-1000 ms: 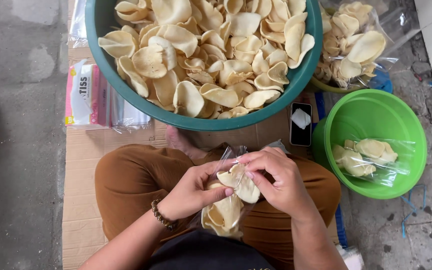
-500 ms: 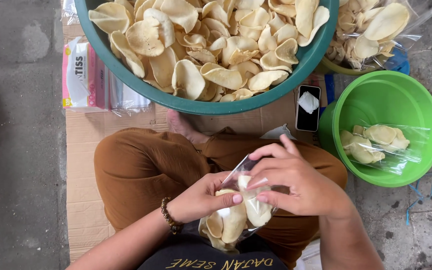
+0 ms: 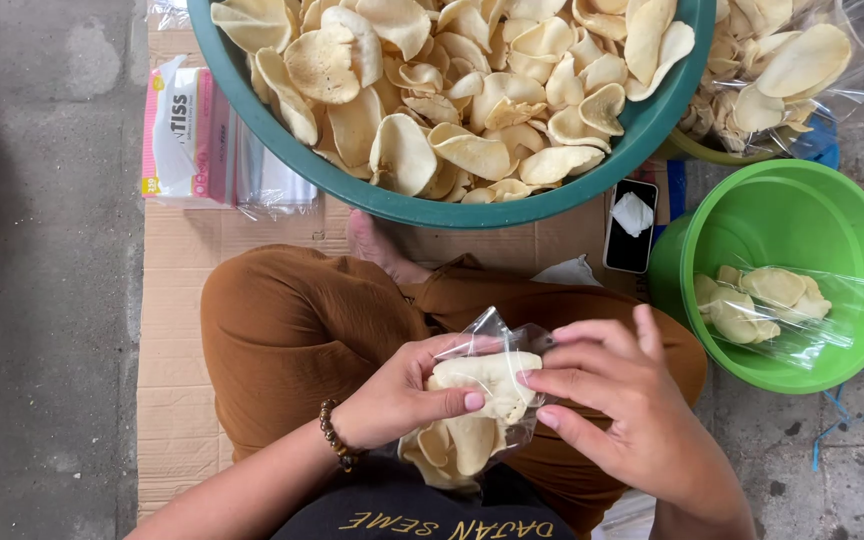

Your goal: Packaging crackers into small plastic bags from a large basin while sitting on the floor.

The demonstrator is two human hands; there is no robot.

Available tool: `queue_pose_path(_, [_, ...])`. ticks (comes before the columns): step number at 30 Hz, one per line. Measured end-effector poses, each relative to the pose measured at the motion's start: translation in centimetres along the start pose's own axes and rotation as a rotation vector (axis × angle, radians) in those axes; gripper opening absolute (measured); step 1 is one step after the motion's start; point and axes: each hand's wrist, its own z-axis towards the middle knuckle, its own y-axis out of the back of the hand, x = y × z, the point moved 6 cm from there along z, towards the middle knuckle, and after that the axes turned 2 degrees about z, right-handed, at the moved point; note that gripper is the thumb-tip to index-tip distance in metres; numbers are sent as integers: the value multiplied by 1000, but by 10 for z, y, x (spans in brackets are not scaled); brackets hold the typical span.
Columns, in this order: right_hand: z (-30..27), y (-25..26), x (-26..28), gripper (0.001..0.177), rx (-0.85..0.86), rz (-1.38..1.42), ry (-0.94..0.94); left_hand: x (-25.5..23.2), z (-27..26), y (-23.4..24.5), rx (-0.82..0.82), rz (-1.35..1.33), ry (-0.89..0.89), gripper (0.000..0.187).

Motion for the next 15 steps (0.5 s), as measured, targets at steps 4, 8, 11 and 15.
queue_pose_path(4, [8,0,7,23,-23,-85,-1,-18,-1,0,-27,29,-95,55])
queue_pose_path(8, [13,1,11,11,-75,64,47,-30,-1,-2,3,31,-122,50])
queue_pose_path(11, [10,-3,8,9,-63,135,-18,-31,-2,0,-1,112,-129,51])
queue_pose_path(15, [1,-4,-2,13,-140,154,-112,-35,3,-4,-58,193,-164,61])
